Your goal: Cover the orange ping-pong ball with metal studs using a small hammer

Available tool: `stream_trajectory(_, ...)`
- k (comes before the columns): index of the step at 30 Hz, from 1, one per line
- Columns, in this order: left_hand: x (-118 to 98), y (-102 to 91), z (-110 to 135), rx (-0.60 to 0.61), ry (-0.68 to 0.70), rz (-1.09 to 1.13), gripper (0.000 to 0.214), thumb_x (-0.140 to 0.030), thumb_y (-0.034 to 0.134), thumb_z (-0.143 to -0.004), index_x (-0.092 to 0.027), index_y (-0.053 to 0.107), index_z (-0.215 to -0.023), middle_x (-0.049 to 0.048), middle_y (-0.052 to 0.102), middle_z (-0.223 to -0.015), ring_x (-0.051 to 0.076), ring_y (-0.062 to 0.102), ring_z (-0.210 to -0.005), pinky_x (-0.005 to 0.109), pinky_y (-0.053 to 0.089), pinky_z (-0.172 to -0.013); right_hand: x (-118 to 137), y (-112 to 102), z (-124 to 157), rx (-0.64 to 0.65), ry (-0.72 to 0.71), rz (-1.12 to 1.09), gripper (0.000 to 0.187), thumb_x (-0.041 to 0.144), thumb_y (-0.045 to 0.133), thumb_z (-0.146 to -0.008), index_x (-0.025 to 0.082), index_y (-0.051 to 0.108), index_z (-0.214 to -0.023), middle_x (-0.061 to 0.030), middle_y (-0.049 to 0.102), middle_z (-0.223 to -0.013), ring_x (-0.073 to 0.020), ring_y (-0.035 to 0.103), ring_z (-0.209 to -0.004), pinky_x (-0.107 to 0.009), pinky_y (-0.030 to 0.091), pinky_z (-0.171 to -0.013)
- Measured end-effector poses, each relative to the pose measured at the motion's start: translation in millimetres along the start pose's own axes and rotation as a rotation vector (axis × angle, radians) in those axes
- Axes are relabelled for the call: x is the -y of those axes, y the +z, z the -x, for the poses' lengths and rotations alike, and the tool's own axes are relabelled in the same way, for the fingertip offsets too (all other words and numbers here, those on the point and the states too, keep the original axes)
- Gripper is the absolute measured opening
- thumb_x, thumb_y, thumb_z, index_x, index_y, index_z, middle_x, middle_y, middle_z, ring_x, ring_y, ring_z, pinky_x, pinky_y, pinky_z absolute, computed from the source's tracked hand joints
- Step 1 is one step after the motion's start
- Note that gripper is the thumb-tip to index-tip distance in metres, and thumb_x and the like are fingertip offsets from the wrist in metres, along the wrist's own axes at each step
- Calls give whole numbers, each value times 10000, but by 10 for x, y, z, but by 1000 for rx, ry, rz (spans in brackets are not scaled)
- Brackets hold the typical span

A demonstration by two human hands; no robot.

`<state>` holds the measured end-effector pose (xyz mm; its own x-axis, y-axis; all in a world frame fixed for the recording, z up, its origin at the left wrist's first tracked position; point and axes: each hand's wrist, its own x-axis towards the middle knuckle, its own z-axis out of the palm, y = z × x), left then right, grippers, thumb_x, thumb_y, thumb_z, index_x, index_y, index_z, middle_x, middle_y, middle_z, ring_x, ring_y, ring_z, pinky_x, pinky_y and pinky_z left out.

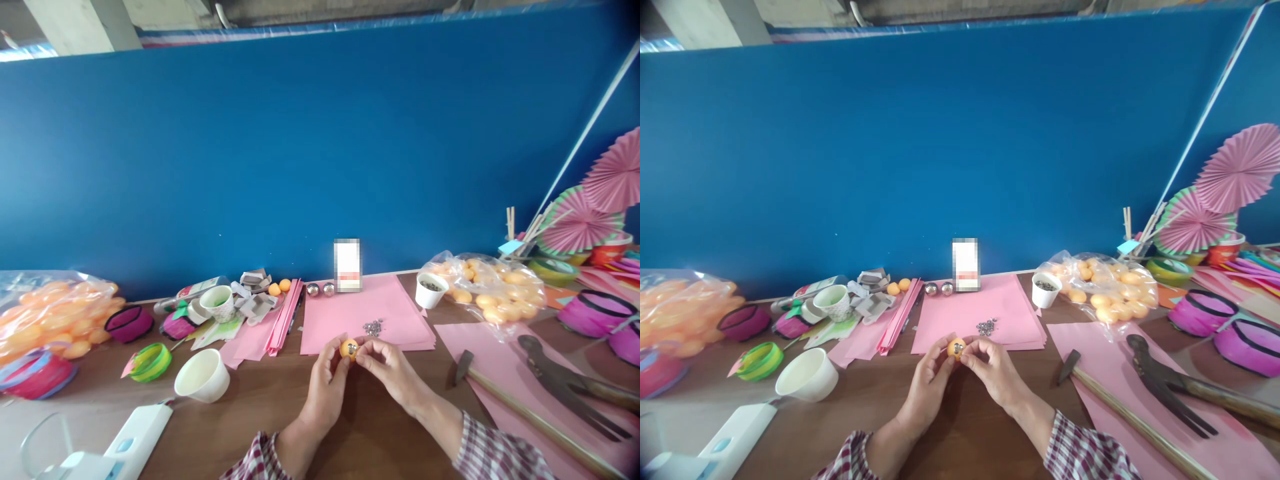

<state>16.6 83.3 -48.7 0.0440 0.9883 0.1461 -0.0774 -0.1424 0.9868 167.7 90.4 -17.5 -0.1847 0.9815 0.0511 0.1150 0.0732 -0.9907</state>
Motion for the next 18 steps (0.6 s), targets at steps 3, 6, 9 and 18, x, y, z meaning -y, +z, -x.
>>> stream_trajectory(3, 1, -3, 6, -5, 0, 3, 352, -270, 570, -807, -206, 556, -1152, 74, 608, -1167, 234, 557, -1094, 391, 419, -984, -10, -6, 1, 4, -7, -7, 237, 411, 621, -745, 180, 587, -702, -43, 634, -947, -206, 553, -907, -298, 413, -794)
stream_trajectory(6, -5, -3, 2, -5, -2, 9, 354, -273, 575, -804, -207, 558, -1152, 75, 612, -1161, 237, 564, -1085, 394, 427, -975, -34, -10, 0, 10, -17, -9, 226, 402, 618, -753, 181, 589, -714, -44, 633, -970, -203, 552, -919, -292, 413, -794)
stream_trajectory(9, -11, -2, -7, 1, 1, 6, 353, -268, 573, -806, -204, 556, -1153, 74, 611, -1159, 234, 561, -1087, 394, 426, -977, -45, -11, 0, 12, -22, -3, 241, 415, 618, -749, 179, 592, -715, -46, 636, -963, -208, 553, -926, -291, 418, -787)
stream_trajectory(18, -41, -1, -4, 8, -4, -9, 356, -274, 573, -803, -195, 562, -1150, 74, 611, -1167, 231, 547, -1111, 381, 419, -987, -14, -7, 4, 17, -23, -16, 242, 408, 622, -749, 175, 586, -696, -48, 635, -988, -209, 554, -938, -308, 409, -831)
